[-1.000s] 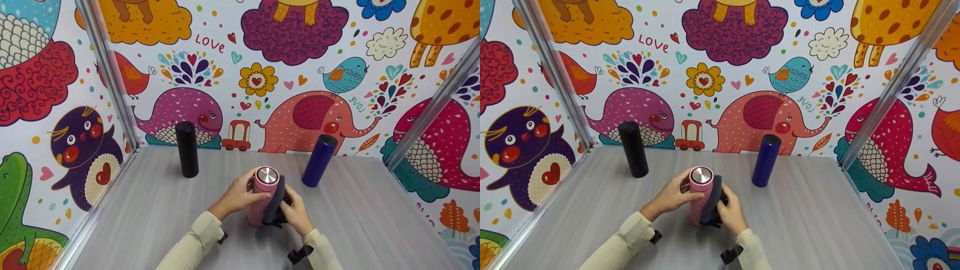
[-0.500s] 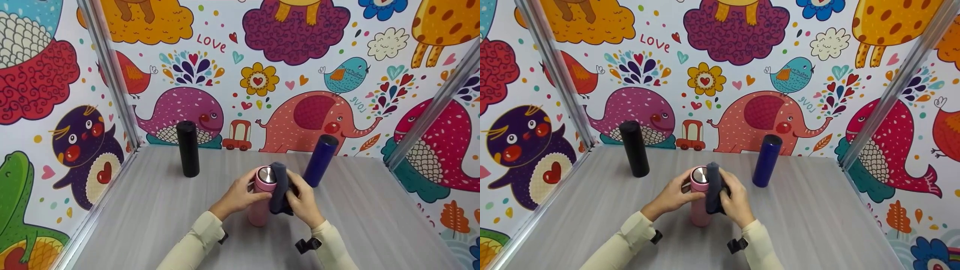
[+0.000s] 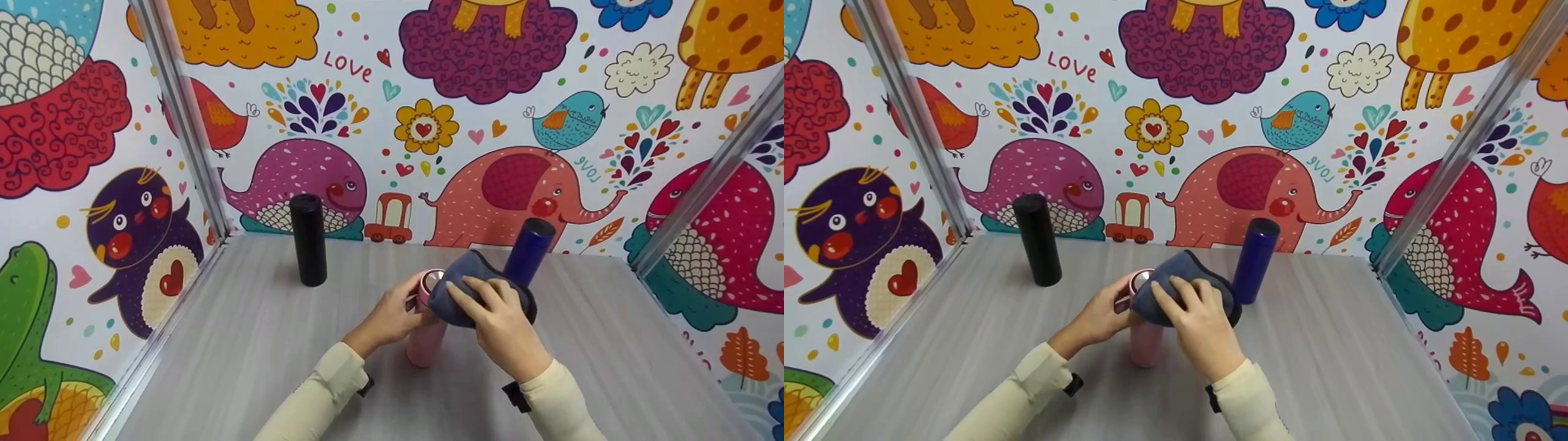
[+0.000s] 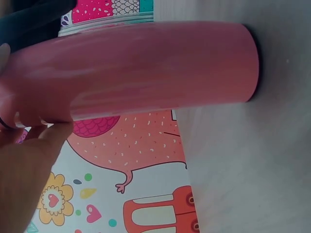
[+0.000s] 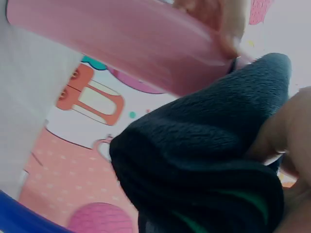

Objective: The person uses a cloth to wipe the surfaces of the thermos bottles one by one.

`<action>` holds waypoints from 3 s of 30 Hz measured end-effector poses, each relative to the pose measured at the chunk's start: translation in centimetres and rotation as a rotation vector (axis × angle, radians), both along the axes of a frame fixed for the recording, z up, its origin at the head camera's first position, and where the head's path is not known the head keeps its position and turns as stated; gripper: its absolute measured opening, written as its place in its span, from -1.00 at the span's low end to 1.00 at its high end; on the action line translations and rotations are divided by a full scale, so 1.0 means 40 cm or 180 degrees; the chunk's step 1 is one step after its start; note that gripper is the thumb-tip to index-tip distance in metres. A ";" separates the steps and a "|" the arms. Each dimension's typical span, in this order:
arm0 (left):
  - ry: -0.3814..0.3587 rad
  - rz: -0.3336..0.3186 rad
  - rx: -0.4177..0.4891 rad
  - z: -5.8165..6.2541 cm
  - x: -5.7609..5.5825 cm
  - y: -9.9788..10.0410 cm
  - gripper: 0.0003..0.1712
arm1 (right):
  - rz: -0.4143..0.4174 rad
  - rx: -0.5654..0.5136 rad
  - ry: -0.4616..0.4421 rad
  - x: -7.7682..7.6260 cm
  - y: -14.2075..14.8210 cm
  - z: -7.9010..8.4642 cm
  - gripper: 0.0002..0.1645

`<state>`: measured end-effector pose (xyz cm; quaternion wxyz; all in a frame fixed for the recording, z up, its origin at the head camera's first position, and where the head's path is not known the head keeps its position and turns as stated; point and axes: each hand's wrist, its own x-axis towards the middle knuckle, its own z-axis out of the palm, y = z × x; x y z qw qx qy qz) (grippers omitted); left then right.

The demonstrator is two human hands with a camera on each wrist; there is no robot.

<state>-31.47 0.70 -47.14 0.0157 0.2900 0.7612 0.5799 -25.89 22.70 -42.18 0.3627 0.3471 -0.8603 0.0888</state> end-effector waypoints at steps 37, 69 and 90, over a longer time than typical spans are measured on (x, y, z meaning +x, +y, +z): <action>0.0119 -0.0129 0.0121 -0.010 -0.012 -0.008 -0.17 | 0.0053 0.0484 -0.0051 -0.012 -0.013 0.061 -0.14; 0.0057 0.0282 0.0179 0.000 0.011 -0.036 -0.06 | 0.0532 -0.1469 -0.0361 -0.048 0.084 0.010 -0.22; -0.1865 0.0838 0.3660 0.021 0.107 -0.086 -0.13 | 0.1075 -0.2657 -0.0278 0.056 0.015 -0.001 -0.42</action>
